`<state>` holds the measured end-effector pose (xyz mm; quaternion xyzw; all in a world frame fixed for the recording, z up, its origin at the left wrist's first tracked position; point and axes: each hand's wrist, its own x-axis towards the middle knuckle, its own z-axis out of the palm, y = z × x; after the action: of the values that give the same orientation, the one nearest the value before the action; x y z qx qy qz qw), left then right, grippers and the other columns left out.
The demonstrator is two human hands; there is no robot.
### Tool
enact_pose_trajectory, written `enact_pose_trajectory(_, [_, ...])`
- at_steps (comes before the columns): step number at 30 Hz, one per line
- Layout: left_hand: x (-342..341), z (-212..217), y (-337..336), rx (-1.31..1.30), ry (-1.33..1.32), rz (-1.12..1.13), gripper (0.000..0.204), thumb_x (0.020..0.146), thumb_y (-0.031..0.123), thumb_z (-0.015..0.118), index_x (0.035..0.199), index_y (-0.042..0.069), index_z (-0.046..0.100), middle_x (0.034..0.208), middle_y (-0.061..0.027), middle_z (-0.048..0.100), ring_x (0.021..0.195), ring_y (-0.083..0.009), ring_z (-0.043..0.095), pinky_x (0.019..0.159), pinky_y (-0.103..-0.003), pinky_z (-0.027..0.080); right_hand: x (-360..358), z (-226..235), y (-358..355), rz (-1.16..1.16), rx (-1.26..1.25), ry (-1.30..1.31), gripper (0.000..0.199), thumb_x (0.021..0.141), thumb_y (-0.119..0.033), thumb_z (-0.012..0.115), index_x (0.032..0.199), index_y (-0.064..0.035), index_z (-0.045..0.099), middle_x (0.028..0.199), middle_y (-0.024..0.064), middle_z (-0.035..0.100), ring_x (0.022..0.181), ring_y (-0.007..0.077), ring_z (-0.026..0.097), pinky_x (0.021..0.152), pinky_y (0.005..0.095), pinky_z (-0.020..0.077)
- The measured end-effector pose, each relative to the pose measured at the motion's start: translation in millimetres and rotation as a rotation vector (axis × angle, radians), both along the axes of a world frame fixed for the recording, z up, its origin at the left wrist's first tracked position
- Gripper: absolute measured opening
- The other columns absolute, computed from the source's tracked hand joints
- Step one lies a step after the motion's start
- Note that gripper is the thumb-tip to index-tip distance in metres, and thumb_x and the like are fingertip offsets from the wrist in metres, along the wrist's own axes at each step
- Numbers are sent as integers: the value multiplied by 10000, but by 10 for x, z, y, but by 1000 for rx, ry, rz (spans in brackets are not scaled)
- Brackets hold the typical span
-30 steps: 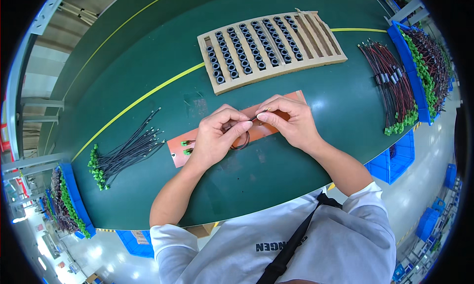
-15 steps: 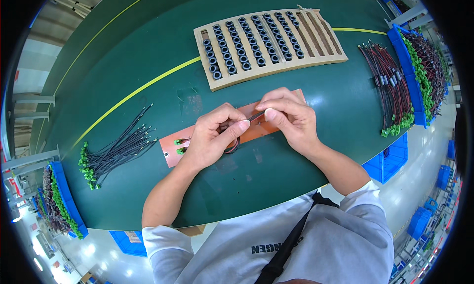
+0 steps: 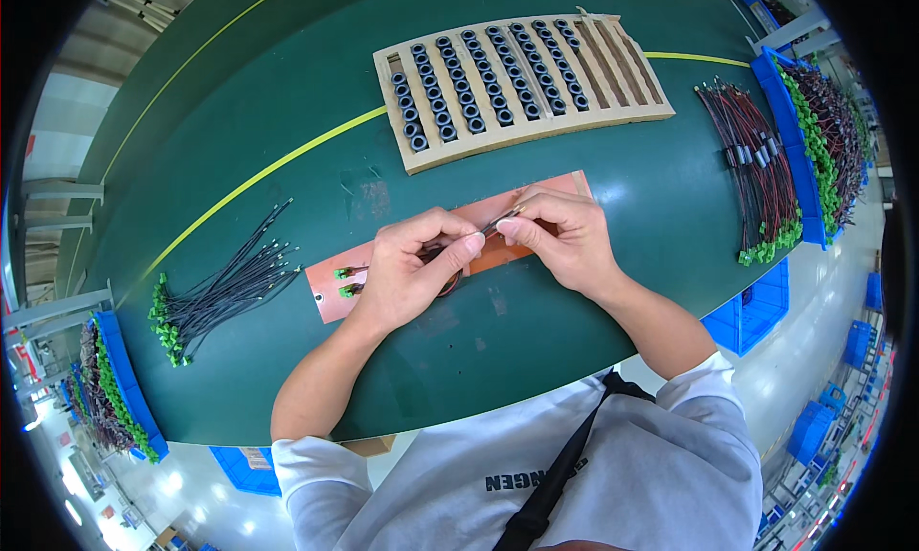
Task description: The person assembles wire harnesses by taking sleeves from an organizer tray, threading wires through the sleeves, shaping the wires on a jig, and stacking the completed harnesses on the table.
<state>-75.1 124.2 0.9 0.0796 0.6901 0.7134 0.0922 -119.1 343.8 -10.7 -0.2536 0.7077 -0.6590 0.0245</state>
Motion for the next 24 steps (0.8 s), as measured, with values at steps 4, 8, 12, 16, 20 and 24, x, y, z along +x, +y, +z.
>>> enact_pose_trajectory(4, [4,8,-9,9,-41,-2,102,972,64,708,1007,-31,720,868,-54,714,733,-83,647,638,-243,522,21,-2,-5,14,9,-78,118,943,-95,745,910,17,752,801,72,714,708,109,644,615,256,502])
enact_pose_trajectory(8, [4,7,-21,-10,-13,-2,100,970,67,712,996,-29,723,860,-52,714,723,-82,643,632,-244,522,29,12,-22,10,10,-112,130,944,-113,750,929,16,762,802,72,716,699,100,656,605,248,509])
enact_pose_trajectory(12, [1,4,-25,-5,-17,0,100,968,68,715,992,-28,727,867,-51,717,721,-82,644,630,-245,523,31,13,-18,15,19,-127,137,944,-122,752,937,15,764,806,71,718,710,100,665,609,244,514])
enact_pose_trajectory(16, [8,21,-15,-1,-35,15,100,972,68,710,996,-28,726,874,-53,722,725,-79,645,631,-243,523,33,2,-16,15,20,-131,129,941,-111,750,924,16,763,794,71,716,703,102,659,606,249,509])
enact_pose_trajectory(20, [5,10,-16,-5,-31,10,102,974,70,707,998,-28,724,872,-53,724,728,-75,644,629,-243,524,25,14,-6,17,47,-70,118,934,-94,748,904,19,760,774,75,712,694,104,651,600,254,502])
enact_pose_trajectory(24, [-2,9,-23,-21,-39,-16,91,986,66,690,1003,-22,710,865,-60,713,709,-86,636,621,-242,508,20,15,-9,20,50,-63,119,931,-91,750,898,23,758,771,78,711,689,106,648,598,255,499])
